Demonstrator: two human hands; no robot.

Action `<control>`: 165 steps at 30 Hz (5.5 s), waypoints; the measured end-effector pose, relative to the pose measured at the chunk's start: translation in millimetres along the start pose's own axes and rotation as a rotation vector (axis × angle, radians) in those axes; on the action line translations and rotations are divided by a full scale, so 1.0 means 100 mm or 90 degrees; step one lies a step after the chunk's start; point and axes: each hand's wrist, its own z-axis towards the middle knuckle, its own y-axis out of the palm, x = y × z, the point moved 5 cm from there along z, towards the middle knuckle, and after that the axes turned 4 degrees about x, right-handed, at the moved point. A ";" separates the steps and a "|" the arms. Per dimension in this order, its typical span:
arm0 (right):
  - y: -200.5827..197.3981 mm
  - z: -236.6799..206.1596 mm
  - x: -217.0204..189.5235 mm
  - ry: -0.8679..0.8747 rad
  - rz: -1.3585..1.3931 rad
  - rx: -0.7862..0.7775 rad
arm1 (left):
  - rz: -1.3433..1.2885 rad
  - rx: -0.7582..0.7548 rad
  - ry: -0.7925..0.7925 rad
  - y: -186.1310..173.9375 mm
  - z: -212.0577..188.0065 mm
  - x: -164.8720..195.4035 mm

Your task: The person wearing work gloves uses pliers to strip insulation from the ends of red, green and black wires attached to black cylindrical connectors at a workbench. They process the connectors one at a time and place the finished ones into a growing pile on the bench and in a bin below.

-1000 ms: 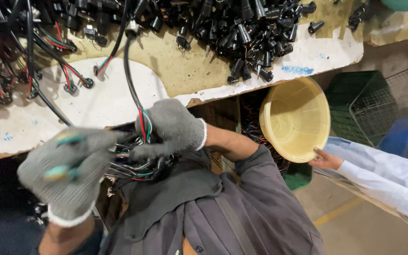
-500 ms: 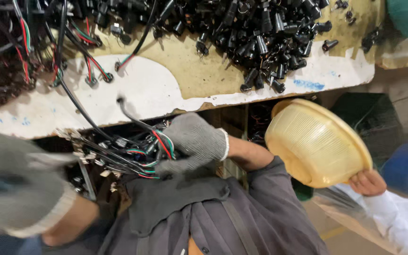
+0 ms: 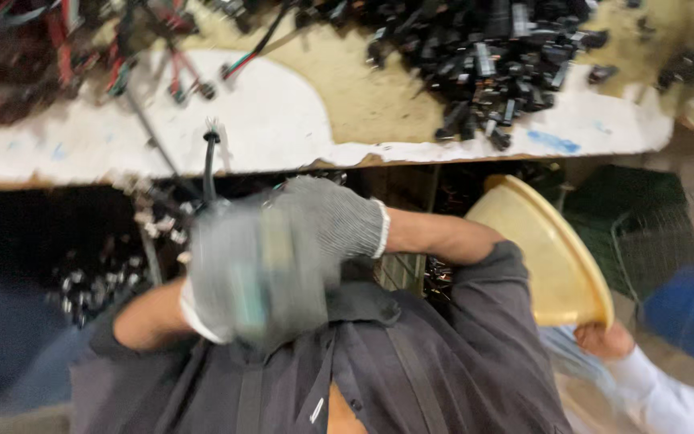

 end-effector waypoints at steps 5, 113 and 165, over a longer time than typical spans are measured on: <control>0.07 -0.05 -0.03 -0.058 -0.051 -0.018 | 0.653 0.199 -0.102 -0.45 0.28 -0.77; -0.34 -0.50 0.97 0.246 0.675 0.683 | 0.443 0.058 -0.450 -0.27 -0.05 -1.79; -0.01 0.02 0.03 0.004 -0.088 -0.013 | 0.068 0.081 -0.055 -0.16 -0.07 -0.29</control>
